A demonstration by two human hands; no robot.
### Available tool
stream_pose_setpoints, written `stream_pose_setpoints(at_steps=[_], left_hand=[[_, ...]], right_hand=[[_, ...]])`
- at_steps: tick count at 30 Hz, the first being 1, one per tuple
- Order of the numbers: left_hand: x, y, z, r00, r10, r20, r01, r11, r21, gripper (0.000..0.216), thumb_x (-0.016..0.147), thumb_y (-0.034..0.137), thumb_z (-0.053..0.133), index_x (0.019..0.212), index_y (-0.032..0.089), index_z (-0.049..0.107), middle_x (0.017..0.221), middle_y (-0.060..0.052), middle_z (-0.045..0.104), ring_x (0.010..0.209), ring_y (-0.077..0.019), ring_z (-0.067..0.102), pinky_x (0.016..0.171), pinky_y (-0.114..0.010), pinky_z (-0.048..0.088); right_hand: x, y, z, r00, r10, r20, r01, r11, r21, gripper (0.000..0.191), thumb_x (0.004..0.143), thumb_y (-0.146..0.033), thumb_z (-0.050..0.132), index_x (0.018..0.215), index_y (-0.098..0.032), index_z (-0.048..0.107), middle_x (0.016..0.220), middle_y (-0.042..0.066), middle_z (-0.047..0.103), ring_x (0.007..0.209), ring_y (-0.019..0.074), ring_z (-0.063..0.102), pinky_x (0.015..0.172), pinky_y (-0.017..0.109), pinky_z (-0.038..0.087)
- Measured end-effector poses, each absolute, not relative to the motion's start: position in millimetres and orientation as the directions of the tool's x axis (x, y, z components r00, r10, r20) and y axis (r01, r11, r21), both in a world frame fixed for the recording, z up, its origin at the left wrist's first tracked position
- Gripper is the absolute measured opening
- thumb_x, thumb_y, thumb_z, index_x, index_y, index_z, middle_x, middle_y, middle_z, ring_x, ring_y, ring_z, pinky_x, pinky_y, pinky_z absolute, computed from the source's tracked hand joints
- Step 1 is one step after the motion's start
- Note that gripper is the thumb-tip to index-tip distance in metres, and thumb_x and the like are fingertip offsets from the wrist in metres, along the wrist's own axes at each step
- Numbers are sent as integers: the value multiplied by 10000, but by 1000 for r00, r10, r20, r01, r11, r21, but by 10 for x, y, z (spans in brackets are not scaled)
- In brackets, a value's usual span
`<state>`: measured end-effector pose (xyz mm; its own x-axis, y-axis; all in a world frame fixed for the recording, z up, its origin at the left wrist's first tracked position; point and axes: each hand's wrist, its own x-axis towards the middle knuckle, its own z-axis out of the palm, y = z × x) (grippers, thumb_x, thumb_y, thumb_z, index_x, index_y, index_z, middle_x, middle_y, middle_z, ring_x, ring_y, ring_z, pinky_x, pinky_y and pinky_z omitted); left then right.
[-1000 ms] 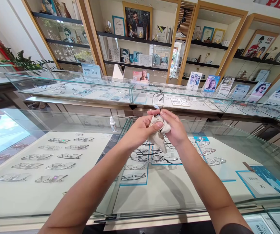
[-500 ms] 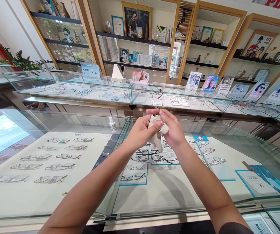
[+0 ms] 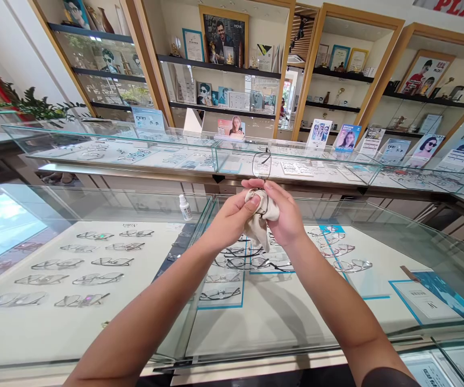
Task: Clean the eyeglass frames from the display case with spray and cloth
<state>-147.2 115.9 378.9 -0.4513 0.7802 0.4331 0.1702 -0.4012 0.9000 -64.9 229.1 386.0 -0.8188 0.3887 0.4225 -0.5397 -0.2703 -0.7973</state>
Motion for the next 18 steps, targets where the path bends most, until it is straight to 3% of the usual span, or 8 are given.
stream_pose_setpoints(at_steps=[6, 12, 18], left_hand=[[-1524, 1148, 3770, -316, 847, 427, 180, -388, 904, 429, 927, 556, 795, 1037, 178, 623, 812, -22, 669, 642, -139, 607, 583, -249, 492], [-1363, 1225, 3716, -552, 674, 492, 278, -407, 870, 470, 924, 630, 766, 892, 191, 602, 688, 12, 620, 583, -131, 539, 563, -258, 427], [-1315, 1251, 3664, -638, 527, 561, 356, -445, 822, 570, 948, 732, 673, 785, 192, 597, 707, 9, 554, 653, -135, 444, 628, -282, 398]], right_hand=[[-652, 2294, 3866, -829, 392, 399, -530, -328, -782, 192, 915, -421, 747, 977, -280, 862, 1160, 42, 846, 1052, 218, 764, 947, 346, 613], [-651, 2130, 3853, -802, 426, 418, -557, -282, -781, 214, 911, -472, 732, 957, -286, 828, 1234, 57, 825, 1059, 239, 754, 974, 397, 611], [-623, 2057, 3839, -797, 375, 472, -580, -259, -773, 245, 926, -508, 729, 989, -296, 836, 1235, 63, 822, 1185, 280, 749, 1058, 453, 597]])
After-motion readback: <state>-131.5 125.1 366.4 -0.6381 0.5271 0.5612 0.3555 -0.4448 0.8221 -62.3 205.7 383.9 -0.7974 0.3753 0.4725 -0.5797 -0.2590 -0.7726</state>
